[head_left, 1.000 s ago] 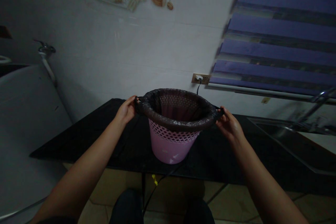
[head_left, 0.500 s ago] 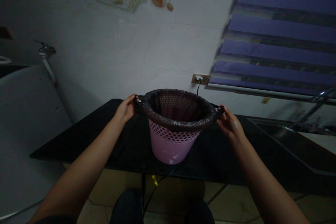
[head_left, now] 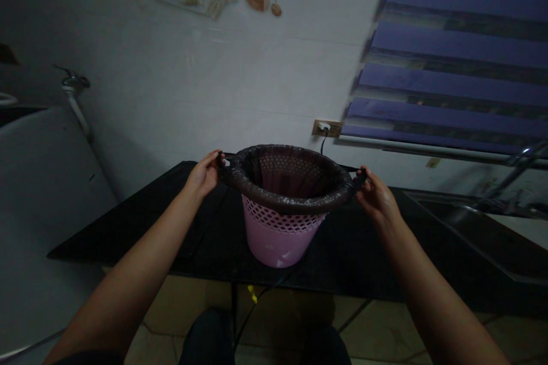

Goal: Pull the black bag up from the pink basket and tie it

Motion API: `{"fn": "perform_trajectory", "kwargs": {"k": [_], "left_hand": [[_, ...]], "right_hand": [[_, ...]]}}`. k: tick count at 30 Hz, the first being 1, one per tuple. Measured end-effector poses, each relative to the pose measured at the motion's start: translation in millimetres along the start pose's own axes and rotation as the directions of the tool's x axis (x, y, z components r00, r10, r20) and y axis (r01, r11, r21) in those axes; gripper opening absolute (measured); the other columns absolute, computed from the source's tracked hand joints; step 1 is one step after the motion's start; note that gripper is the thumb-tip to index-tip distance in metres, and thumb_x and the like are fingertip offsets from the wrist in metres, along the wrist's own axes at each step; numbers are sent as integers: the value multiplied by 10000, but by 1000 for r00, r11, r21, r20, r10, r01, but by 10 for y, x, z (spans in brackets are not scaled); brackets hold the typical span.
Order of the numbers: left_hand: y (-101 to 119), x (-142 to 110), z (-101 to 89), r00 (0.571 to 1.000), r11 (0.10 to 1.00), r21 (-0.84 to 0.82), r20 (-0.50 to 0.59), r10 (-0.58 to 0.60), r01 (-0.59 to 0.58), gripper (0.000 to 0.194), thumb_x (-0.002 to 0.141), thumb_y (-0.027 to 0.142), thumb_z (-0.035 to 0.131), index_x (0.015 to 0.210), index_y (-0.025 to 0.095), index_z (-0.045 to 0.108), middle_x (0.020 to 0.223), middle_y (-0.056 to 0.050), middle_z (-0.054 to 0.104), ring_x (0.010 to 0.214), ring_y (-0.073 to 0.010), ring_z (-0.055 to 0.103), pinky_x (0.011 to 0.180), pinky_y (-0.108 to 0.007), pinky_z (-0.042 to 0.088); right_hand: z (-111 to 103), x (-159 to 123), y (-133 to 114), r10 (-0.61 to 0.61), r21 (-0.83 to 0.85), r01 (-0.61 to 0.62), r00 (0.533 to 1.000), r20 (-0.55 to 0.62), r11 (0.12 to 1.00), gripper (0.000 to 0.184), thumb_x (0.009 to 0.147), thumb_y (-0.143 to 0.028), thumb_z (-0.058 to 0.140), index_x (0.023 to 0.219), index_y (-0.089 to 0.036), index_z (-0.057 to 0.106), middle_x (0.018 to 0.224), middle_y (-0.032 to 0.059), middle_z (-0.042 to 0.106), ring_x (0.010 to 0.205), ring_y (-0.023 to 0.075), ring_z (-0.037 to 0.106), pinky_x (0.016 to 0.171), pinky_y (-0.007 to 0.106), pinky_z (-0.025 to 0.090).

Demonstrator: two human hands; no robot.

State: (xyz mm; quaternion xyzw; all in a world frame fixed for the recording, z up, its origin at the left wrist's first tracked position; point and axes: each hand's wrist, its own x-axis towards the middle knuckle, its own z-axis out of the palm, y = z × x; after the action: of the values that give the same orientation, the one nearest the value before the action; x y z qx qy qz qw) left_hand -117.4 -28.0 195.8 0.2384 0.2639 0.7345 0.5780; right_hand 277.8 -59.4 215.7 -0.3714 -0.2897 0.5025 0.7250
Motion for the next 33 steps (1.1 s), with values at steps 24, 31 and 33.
{"fn": "perform_trajectory", "kwargs": {"k": [24, 31, 33], "left_hand": [[91, 29, 108, 999, 999, 25, 38, 24, -25, 168, 860, 46, 518, 766, 121, 636, 706, -38, 615, 582, -86, 561, 570, -173, 462], [114, 38, 104, 998, 999, 39, 50, 32, -34, 170, 854, 42, 507, 785, 105, 650, 723, -50, 622, 599, -88, 565, 590, -175, 465], [122, 38, 99, 998, 998, 49, 58, 29, -32, 167, 856, 47, 508, 792, 109, 649, 728, -50, 622, 605, -91, 566, 589, -175, 465]], "right_hand": [[82, 123, -88, -96, -104, 106, 991, 98, 989, 206, 673, -267, 760, 818, -184, 640, 783, 3, 629, 626, 72, 547, 537, 168, 446], [124, 96, -107, -98, -104, 106, 992, 73, 989, 229, 657, -261, 766, 834, -186, 642, 783, -1, 622, 621, 72, 537, 533, 169, 445], [145, 74, -120, -88, -101, 94, 994, 61, 990, 210, 665, -246, 756, 830, -187, 642, 781, -5, 620, 607, 67, 528, 521, 167, 439]]}}
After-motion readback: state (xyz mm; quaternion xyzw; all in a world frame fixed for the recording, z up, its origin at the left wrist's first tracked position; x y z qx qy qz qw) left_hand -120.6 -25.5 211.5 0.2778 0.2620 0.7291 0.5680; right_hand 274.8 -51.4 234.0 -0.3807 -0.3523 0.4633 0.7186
